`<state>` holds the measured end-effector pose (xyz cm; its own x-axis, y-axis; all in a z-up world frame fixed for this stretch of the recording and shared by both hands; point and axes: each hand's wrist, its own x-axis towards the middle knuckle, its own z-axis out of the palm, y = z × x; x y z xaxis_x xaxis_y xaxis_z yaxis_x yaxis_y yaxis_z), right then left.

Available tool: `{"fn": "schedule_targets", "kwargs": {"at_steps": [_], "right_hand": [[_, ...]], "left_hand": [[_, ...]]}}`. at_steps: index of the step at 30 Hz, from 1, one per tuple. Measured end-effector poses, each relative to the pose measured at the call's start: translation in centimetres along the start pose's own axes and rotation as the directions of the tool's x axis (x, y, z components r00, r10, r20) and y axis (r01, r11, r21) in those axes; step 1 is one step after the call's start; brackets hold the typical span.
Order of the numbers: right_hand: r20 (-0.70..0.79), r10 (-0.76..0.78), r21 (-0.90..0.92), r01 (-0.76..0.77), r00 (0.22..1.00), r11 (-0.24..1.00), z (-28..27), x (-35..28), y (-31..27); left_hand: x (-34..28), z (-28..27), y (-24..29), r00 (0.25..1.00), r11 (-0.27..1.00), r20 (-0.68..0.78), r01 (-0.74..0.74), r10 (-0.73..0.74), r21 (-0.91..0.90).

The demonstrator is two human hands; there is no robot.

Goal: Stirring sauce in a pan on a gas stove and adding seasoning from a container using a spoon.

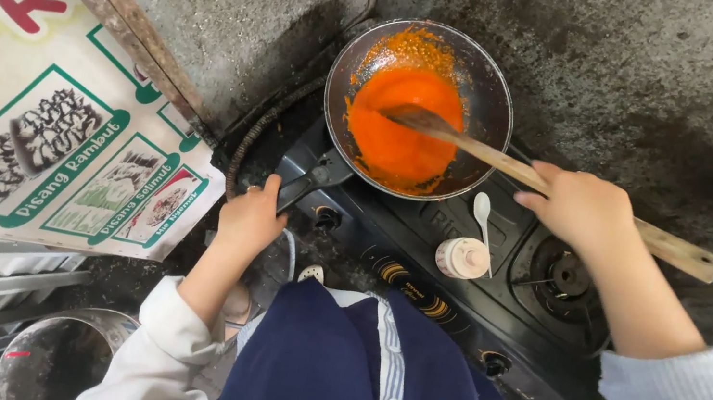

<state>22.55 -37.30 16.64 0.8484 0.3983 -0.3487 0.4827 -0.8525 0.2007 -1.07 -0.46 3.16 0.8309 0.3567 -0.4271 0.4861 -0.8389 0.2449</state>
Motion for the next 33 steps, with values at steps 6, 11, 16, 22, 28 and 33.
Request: {"fn": "schedule_targets", "kwargs": {"at_steps": [6,11,16,22,28,33], "right_hand": [[0.373,0.099,0.626,-0.329,0.923,0.707,0.0,-4.5,0.7],[0.530,-0.119,0.832,-0.487,0.840,0.266,7.7,-5.2,3.1],[0.404,-0.221,0.862,-0.450,0.888,-0.232,14.5,-5.4,1.9],[0.408,-0.223,0.776,-0.465,0.885,-0.427,15.7,-2.5,-4.9],[0.241,-0.391,0.767,-0.422,0.888,-0.483,14.4,-1.4,-14.8],[0.148,-0.492,0.770,-0.412,0.858,-0.488,13.1,-2.0,-19.1]], "left_hand": [[-0.5,0.9,-0.5,0.996,0.998,-0.068,-0.049,0.052,0.042],[-0.4,1.7,-0.4,0.979,0.992,-0.177,-0.083,0.100,0.096],[-1.5,-0.5,0.7,0.991,0.985,-0.070,-0.106,0.116,0.135],[-2.6,-0.1,1.6,0.938,0.982,-0.303,-0.130,0.167,0.139],[-7.2,-2.1,5.7,0.809,0.518,-0.397,-0.585,0.435,-0.625],[-6.5,3.3,8.6,0.661,0.197,-0.718,-0.751,0.219,-0.630]]}}
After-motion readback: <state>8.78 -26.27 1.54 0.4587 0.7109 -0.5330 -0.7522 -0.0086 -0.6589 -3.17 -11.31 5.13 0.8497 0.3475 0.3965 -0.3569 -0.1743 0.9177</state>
